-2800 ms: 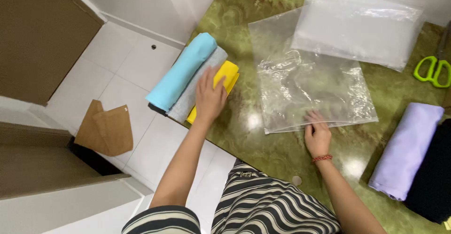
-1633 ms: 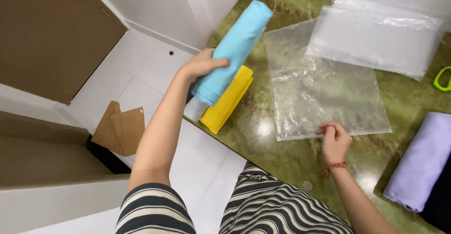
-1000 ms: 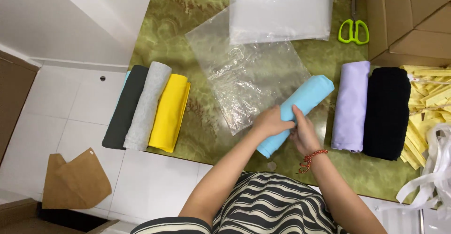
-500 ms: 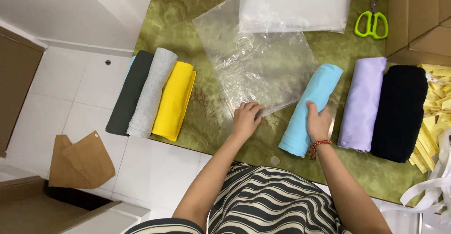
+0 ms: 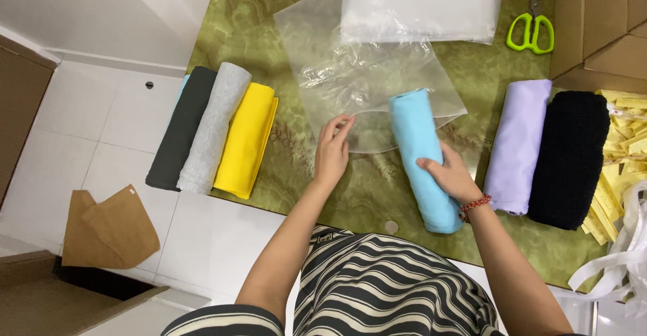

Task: The person rolls a piece of fabric, places it into a clear plastic bag, puts the bag into a cardboard box, and wraps a white ribbon around the box by hand.

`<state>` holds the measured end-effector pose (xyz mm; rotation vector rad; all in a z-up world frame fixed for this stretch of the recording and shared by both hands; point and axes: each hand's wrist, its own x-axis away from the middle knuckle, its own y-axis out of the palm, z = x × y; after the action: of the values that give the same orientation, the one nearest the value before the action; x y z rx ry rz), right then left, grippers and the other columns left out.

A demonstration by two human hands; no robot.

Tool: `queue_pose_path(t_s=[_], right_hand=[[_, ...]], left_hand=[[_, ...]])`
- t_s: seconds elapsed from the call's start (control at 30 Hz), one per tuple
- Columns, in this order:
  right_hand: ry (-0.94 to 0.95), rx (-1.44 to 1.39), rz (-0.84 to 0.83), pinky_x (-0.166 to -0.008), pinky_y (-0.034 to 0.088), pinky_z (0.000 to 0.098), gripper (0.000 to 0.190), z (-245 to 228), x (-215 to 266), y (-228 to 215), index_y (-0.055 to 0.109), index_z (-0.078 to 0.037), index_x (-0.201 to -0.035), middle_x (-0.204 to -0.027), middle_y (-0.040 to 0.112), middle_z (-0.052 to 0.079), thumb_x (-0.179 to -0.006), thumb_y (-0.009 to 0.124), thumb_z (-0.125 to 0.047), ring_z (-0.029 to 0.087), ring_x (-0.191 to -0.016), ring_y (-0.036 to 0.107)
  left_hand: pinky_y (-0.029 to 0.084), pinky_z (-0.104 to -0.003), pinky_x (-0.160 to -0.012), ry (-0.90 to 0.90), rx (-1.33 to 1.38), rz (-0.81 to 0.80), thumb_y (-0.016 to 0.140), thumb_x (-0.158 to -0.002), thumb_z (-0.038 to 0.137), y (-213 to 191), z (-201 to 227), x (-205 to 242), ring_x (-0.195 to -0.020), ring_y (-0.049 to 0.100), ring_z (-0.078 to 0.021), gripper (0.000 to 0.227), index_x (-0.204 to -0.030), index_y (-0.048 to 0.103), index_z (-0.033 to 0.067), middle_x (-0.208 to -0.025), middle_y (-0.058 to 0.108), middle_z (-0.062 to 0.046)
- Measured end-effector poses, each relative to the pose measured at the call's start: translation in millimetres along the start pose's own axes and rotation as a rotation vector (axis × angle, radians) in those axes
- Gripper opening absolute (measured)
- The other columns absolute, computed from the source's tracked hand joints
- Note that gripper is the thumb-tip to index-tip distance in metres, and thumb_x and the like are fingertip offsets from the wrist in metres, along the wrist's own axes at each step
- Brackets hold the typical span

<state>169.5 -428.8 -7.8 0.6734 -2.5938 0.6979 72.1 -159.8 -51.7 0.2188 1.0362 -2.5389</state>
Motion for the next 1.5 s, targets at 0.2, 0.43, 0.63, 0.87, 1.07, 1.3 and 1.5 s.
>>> queue_pose_path(t_s=[0.2, 0.43, 0.63, 0.87, 1.07, 1.3, 1.5], right_hand=[[-0.020, 0.263, -0.141, -0.109, 0.050, 0.0579, 0.071, -15.2, 5.0, 21.1, 0.070, -0.005, -0.138, -0.130, 0.073, 0.030, -0.082, 0.078, -0.048, 0.046, -0.132, 0.062], [0.053, 0.310, -0.195, -0.104, 0.052, 0.0566, 0.076, -21.7, -16.2, 23.4, 0.074, -0.003, -0.129, -0.122, 0.075, 0.029, -0.082, 0.071, -0.063, 0.045, -0.124, 0.068], [0.038, 0.249, -0.261, -0.089, 0.058, 0.0534, 0.072, -57.7, -12.9, 10.2, 0.077, -0.006, -0.126, -0.113, 0.078, 0.024, -0.081, 0.071, -0.062, 0.039, -0.107, 0.075], [0.021, 0.494, -0.408, -0.108, 0.054, 0.0549, 0.081, -62.0, -12.1, 19.7, 0.074, -0.005, -0.133, -0.132, 0.073, 0.028, -0.079, 0.075, -0.065, 0.044, -0.130, 0.066], [0.189, -0.094, -0.147, -0.087, 0.062, 0.0574, 0.090, -26.0, -61.7, 23.3, 0.063, 0.007, -0.142, -0.130, 0.068, 0.032, -0.086, 0.079, -0.062, 0.045, -0.116, 0.070], [0.168, -0.573, 0.133, -0.085, 0.068, 0.0520, 0.102, -32.8, -101.9, 34.4, 0.038, 0.015, -0.150, -0.139, 0.049, 0.031, -0.095, 0.085, -0.057, 0.039, -0.113, 0.070], [0.225, -0.468, 0.255, -0.106, 0.057, 0.0585, 0.099, -39.5, -106.0, 51.8, 0.041, 0.016, -0.151, -0.148, 0.050, 0.036, -0.099, 0.078, -0.060, 0.045, -0.137, 0.057]], left_hand=[[0.051, -0.046, -0.111, 0.054, -0.004, 0.011, 0.056, -0.089, -0.025, 4.9, 5.8, -10.5, -0.139, 0.049, -0.0352, 0.085, -0.166, 0.040, 0.0064, -0.155, 0.041, -0.014], [0.045, -0.052, -0.111, 0.106, -0.120, -0.088, 0.056, -0.090, -0.020, -3.5, 22.7, -9.8, -0.150, 0.039, -0.0378, 0.094, -0.172, 0.028, 0.0152, -0.163, 0.034, -0.013], [0.040, -0.052, -0.115, 0.063, -0.081, -0.105, 0.054, -0.090, -0.022, -9.3, 26.7, -10.1, -0.157, 0.029, -0.0396, 0.099, -0.175, 0.018, 0.0131, -0.170, 0.024, -0.017], [0.032, -0.060, -0.124, 0.076, -0.034, -0.172, 0.050, -0.086, -0.030, -19.5, 15.2, -20.0, -0.162, 0.022, -0.0438, 0.105, -0.174, 0.008, 0.0085, -0.178, 0.011, -0.022], [0.016, -0.063, -0.128, 0.125, -0.233, -0.291, 0.056, -0.084, -0.028, -6.2, 20.9, 11.6, -0.164, 0.017, -0.0357, 0.113, -0.176, 0.006, 0.0139, -0.180, 0.007, -0.014], [0.016, -0.070, -0.127, 0.353, -0.303, -0.212, 0.049, -0.099, -0.014, 18.9, 32.5, 52.0, -0.166, 0.016, -0.0296, 0.083, -0.172, 0.024, 0.0139, -0.181, 0.015, -0.004], [0.024, -0.069, -0.128, 0.518, -0.288, -0.060, 0.051, -0.109, 0.001, 24.7, 43.7, 51.1, -0.166, 0.022, -0.0299, 0.062, -0.167, 0.038, 0.0196, -0.180, 0.019, 0.003]])
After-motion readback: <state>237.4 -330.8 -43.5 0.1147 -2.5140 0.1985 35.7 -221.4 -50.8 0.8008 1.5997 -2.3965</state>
